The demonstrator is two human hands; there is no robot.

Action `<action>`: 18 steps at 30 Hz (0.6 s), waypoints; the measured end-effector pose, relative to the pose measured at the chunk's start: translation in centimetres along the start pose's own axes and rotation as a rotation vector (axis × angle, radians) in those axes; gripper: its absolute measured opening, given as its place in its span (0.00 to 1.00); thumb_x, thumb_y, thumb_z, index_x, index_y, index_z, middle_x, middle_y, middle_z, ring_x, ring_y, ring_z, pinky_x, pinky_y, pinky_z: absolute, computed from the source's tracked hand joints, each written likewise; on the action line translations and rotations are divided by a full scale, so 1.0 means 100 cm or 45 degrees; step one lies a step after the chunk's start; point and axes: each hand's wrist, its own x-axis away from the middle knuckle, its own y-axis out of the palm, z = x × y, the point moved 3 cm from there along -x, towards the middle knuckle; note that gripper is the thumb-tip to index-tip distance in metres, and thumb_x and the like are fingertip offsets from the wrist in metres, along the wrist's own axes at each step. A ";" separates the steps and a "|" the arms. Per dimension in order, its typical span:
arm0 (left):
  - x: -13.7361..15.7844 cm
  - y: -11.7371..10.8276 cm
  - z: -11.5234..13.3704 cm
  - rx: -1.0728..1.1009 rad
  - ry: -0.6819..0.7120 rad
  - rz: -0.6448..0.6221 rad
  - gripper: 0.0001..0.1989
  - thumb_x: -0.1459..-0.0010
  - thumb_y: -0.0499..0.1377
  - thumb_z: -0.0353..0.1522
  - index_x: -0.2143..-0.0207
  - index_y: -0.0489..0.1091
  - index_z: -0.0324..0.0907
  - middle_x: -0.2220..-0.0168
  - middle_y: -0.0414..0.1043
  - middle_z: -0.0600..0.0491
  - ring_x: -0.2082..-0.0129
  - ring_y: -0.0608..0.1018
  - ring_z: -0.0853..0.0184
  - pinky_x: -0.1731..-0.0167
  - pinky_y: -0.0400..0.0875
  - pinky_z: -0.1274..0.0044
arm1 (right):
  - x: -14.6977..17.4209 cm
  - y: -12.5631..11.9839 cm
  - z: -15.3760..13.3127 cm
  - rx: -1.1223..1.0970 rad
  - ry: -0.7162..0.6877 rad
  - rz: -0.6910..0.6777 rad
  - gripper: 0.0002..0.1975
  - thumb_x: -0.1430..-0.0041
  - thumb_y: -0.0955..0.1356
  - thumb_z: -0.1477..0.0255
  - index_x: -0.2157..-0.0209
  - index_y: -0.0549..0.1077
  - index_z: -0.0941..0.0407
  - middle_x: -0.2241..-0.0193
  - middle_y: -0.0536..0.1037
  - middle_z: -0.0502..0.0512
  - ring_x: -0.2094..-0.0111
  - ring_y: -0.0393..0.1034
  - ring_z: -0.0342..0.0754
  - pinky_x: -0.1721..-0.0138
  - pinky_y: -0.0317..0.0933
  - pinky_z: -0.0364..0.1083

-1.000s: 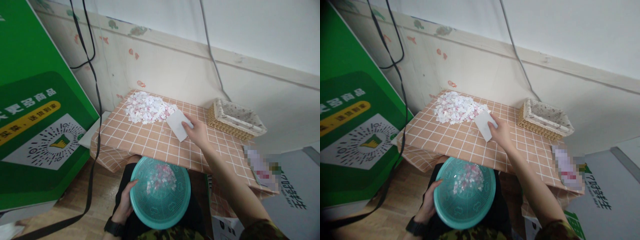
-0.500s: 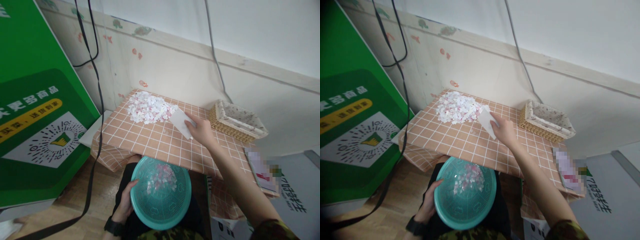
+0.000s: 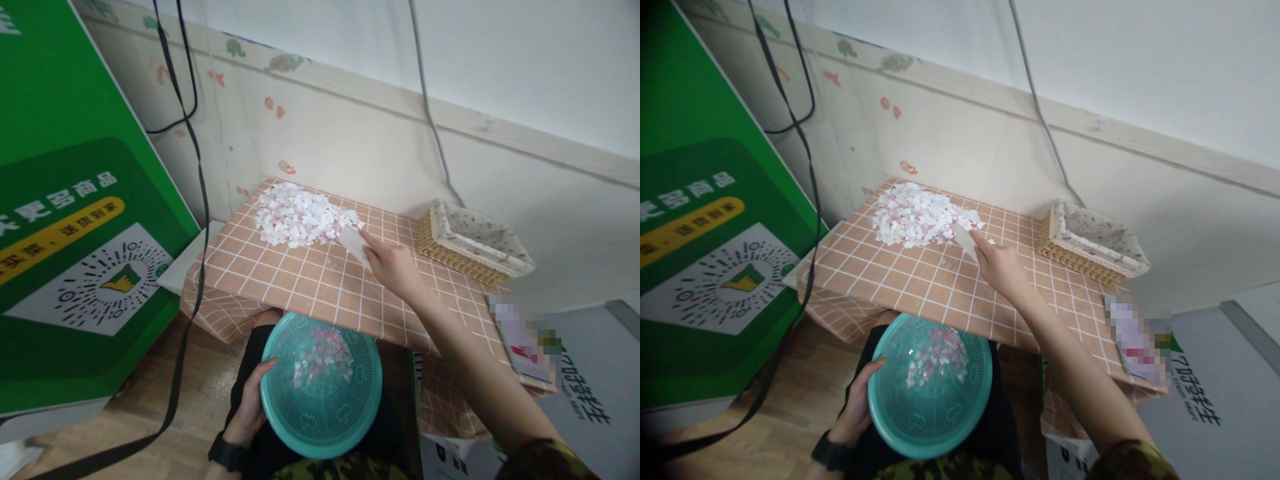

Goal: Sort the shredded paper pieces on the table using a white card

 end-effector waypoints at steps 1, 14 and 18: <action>0.000 0.000 0.000 -0.001 0.001 0.001 0.09 0.55 0.63 0.34 0.76 0.76 0.35 0.78 0.77 0.50 0.79 0.75 0.65 0.72 0.70 0.73 | 0.001 0.000 0.000 -0.004 0.004 0.011 0.22 0.39 0.57 0.70 0.43 0.63 0.53 0.72 0.79 0.53 0.79 0.69 0.45 0.75 0.58 0.44; -0.001 0.000 0.001 0.002 0.024 0.008 0.08 0.55 0.63 0.33 0.77 0.75 0.36 0.80 0.76 0.52 0.80 0.74 0.66 0.73 0.69 0.74 | 0.009 0.004 -0.009 -0.100 -0.092 -0.030 0.21 0.38 0.58 0.70 0.44 0.64 0.46 0.76 0.77 0.49 0.77 0.68 0.44 0.73 0.58 0.44; -0.003 -0.002 0.000 -0.013 0.038 0.007 0.08 0.55 0.64 0.33 0.76 0.75 0.35 0.79 0.76 0.51 0.79 0.74 0.66 0.73 0.69 0.74 | 0.011 0.001 -0.009 -0.152 -0.120 -0.044 0.20 0.38 0.58 0.69 0.45 0.64 0.44 0.75 0.77 0.48 0.78 0.67 0.43 0.74 0.58 0.43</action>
